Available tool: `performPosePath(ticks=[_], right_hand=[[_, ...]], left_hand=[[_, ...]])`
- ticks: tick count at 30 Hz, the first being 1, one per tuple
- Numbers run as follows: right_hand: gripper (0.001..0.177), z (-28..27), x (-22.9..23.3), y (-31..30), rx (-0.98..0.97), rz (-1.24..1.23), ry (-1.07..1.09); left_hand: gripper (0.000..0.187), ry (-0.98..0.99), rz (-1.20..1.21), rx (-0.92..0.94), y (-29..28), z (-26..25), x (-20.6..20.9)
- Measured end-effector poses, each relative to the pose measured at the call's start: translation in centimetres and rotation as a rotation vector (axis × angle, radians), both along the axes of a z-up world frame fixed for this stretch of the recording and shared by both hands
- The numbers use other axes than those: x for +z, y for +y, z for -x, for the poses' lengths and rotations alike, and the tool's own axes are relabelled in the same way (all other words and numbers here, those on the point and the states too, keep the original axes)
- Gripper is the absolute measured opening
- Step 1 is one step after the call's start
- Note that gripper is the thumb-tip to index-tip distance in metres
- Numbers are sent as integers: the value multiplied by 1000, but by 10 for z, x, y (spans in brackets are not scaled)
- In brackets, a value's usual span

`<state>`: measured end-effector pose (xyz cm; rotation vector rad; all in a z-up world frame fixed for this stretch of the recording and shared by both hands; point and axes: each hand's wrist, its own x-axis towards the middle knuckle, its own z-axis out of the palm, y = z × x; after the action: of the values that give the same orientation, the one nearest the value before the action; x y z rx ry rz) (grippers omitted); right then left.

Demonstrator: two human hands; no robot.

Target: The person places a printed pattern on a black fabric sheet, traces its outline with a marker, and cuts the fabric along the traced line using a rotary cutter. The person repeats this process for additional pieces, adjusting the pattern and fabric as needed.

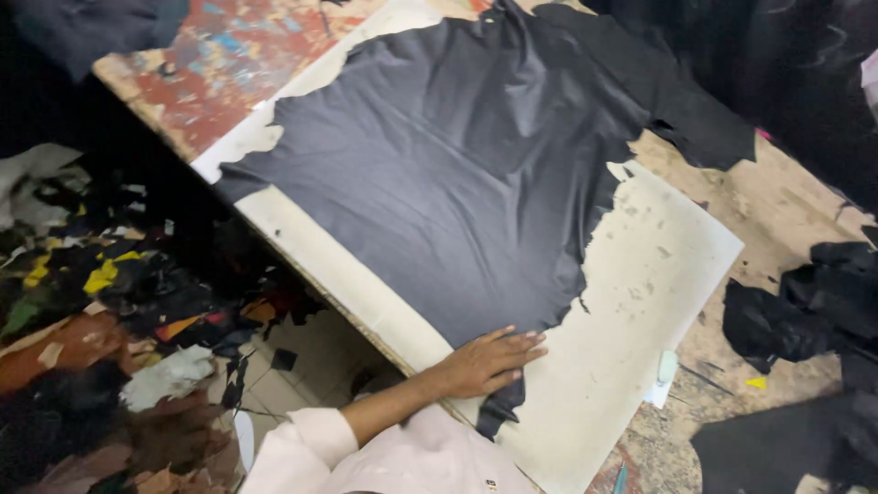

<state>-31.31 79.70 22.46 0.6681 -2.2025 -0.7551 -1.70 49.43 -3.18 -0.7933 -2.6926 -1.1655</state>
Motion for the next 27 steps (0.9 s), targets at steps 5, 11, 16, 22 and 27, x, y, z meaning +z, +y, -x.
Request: performPosePath(ticks=[5, 11, 16, 22, 27], right_hand=[[40, -106, 60, -94, 219, -73, 185], [36, -177, -46, -251, 526, 45, 28], [53, -199, -200, -353, 644, 125, -363], [52, -215, -270, -405, 695, 282, -555], [46, -222, -251, -430, 647, 486, -552]], left_hand=[[57, 54, -39, 228, -19, 4, -10], [78, 44, 325, 581, -153, 34, -31], [68, -77, 396, 1175, -348, 34, -58], [63, -52, 354, 1155, -436, -4, -89], [62, -42, -88, 1120, -446, -3, -81]])
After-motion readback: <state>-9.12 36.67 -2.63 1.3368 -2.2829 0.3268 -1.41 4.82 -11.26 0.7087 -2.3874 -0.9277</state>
